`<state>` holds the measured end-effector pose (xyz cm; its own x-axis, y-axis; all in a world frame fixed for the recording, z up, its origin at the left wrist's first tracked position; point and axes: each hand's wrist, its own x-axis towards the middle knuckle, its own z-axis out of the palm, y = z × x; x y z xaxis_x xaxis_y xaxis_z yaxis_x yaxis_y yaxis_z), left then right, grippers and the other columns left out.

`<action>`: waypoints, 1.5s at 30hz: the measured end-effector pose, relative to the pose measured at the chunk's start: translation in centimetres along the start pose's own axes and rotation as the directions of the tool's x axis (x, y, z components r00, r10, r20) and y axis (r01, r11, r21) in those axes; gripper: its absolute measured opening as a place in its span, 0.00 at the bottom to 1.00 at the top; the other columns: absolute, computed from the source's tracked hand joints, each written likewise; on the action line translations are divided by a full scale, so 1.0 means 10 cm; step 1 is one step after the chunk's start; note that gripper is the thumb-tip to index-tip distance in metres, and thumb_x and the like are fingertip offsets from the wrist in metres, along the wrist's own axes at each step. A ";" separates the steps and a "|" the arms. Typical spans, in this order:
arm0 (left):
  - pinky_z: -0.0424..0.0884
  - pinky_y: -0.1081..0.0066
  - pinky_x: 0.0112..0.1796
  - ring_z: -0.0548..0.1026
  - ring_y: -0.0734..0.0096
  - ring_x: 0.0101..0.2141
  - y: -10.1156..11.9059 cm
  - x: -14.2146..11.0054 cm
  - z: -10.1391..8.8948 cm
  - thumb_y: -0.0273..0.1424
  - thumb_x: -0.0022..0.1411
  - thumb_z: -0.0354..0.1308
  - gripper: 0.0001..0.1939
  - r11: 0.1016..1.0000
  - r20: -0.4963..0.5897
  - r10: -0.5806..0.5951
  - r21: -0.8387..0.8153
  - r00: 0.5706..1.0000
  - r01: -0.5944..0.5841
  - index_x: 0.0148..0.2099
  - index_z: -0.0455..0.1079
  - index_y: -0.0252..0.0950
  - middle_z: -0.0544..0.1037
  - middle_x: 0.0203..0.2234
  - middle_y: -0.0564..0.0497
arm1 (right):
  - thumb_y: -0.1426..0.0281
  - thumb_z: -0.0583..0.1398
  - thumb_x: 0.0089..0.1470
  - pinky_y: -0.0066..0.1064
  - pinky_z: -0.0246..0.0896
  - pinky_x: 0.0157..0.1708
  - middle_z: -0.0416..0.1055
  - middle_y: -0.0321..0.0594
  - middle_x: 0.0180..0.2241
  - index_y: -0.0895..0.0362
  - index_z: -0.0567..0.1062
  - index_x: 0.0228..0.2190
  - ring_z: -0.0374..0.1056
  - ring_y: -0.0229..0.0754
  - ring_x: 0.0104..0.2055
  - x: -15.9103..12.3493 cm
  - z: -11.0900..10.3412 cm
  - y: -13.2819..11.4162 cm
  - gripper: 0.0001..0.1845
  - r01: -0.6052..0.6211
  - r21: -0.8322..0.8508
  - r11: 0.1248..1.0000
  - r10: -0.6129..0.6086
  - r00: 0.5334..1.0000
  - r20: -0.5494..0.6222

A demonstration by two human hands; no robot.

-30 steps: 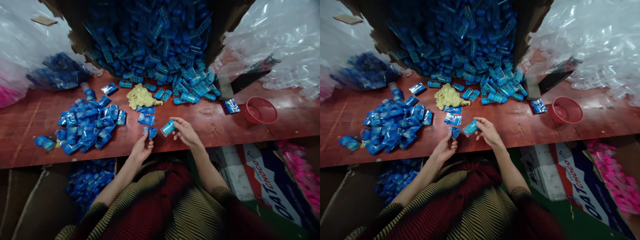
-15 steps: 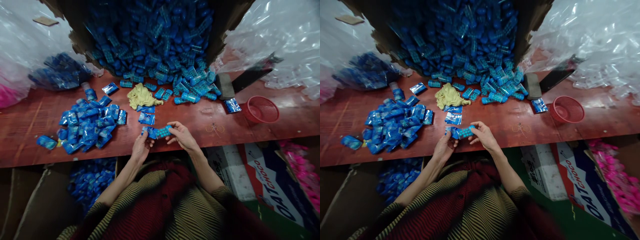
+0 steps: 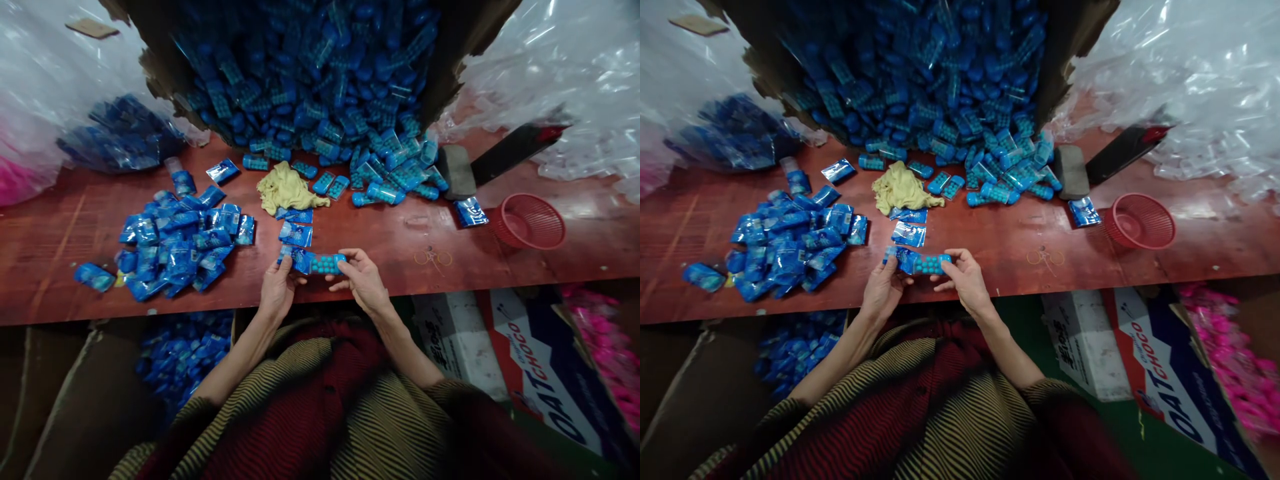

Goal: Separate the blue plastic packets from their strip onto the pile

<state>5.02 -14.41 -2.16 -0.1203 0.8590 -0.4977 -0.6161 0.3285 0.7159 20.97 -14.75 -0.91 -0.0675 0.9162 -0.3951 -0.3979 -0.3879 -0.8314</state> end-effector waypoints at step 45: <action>0.73 0.71 0.34 0.77 0.71 0.30 0.01 0.00 0.14 0.28 0.52 0.64 0.08 0.971 0.008 -0.223 -0.089 0.975 0.223 0.34 0.68 0.33 0.79 0.29 0.49 | 0.70 0.60 0.52 0.43 0.70 0.43 0.69 0.41 0.39 0.48 0.71 0.37 0.68 0.46 0.44 -0.17 0.11 0.46 0.08 0.519 -0.586 0.622 -0.611 0.790 0.051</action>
<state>6.08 -13.81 -1.40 0.0262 0.7674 -0.6407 -0.6945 0.4750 0.5404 18.22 -17.96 -3.61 0.1433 0.9658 0.2159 0.2535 0.1751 -0.9514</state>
